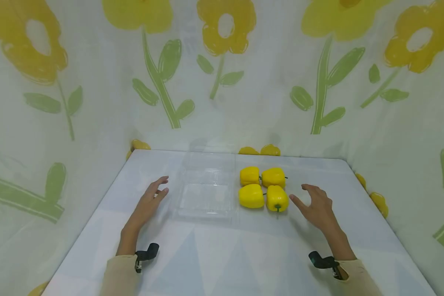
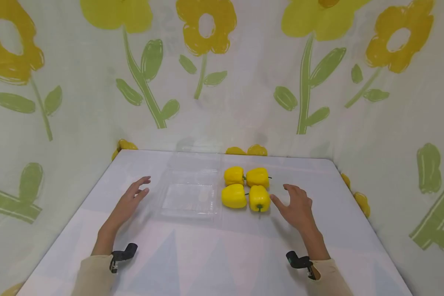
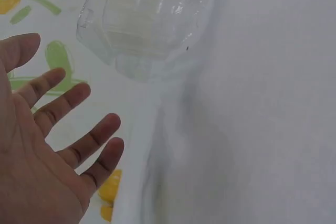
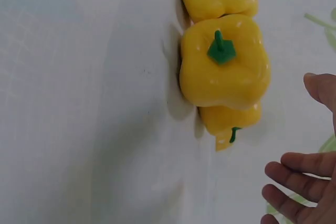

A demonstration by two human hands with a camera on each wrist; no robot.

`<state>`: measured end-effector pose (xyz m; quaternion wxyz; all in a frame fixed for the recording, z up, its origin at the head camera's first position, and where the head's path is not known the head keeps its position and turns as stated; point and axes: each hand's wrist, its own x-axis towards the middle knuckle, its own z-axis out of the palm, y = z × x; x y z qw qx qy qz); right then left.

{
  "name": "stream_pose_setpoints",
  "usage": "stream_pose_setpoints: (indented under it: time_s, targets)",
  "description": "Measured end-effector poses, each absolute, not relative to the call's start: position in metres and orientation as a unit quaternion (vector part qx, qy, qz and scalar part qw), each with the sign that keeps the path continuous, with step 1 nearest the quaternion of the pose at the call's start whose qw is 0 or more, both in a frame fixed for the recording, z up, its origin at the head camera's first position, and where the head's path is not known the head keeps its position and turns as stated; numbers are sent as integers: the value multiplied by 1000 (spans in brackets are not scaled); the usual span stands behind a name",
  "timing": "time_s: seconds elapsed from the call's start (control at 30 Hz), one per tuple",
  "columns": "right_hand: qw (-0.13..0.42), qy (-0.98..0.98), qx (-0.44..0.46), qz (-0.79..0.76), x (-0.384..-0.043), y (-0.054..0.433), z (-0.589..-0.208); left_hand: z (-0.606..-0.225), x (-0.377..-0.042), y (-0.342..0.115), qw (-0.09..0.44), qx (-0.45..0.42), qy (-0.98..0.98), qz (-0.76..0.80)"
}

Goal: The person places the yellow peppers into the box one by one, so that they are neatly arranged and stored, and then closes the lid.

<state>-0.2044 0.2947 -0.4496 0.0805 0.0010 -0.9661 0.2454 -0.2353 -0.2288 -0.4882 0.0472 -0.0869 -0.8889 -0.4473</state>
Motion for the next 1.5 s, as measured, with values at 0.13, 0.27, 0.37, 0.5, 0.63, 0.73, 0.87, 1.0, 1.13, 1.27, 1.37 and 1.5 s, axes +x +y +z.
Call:
stream_pose_setpoints:
  time_s: [0.13, 0.27, 0.37, 0.5, 0.63, 0.73, 0.87, 1.0, 1.13, 1.27, 1.37, 1.5]
  targets:
    - [80, -965, 0, 250, -202, 284, -453, -498, -232, -229, 40, -76, -880, -467]
    - [80, -965, -2, 248, -202, 274, -455, -506, -230, -230, 33, -69, -875, -478]
    - [78, -966, -2, 245, -203, 266, -455, -510, -228, -232, 41, -73, -877, -472]
    - [74, -969, -7, 234, -206, 258, -455, -512, -228, -233, 47, -94, -873, -475]
    - [79, -972, -10, 220, -209, 253, -455, -511, -228, -231, 38, -97, -872, -478]
    - [87, -974, -5, 209, -211, 250, -457, -510, -228, -229, 29, -79, -878, -472]
    - [90, -976, -5, 200, -212, 247, -460, -508, -228, -227, 21, -65, -881, -468]
    - [86, -978, -16, 191, -213, 245, -463, -509, -228, -226, 20, -68, -880, -469]
    - [90, -978, -20, 188, -214, 243, -466, -510, -229, -226, 19, -67, -879, -472]
    - [99, -976, -16, 195, -215, 242, -468, -512, -230, -228, 17, -68, -882, -466]
    - [105, -973, -10, 204, -215, 245, -467, -512, -230, -227, 16, -71, -882, -465]
    - [109, -969, -5, 221, -214, 250, -464, -511, -231, -227, 17, -73, -882, -466]
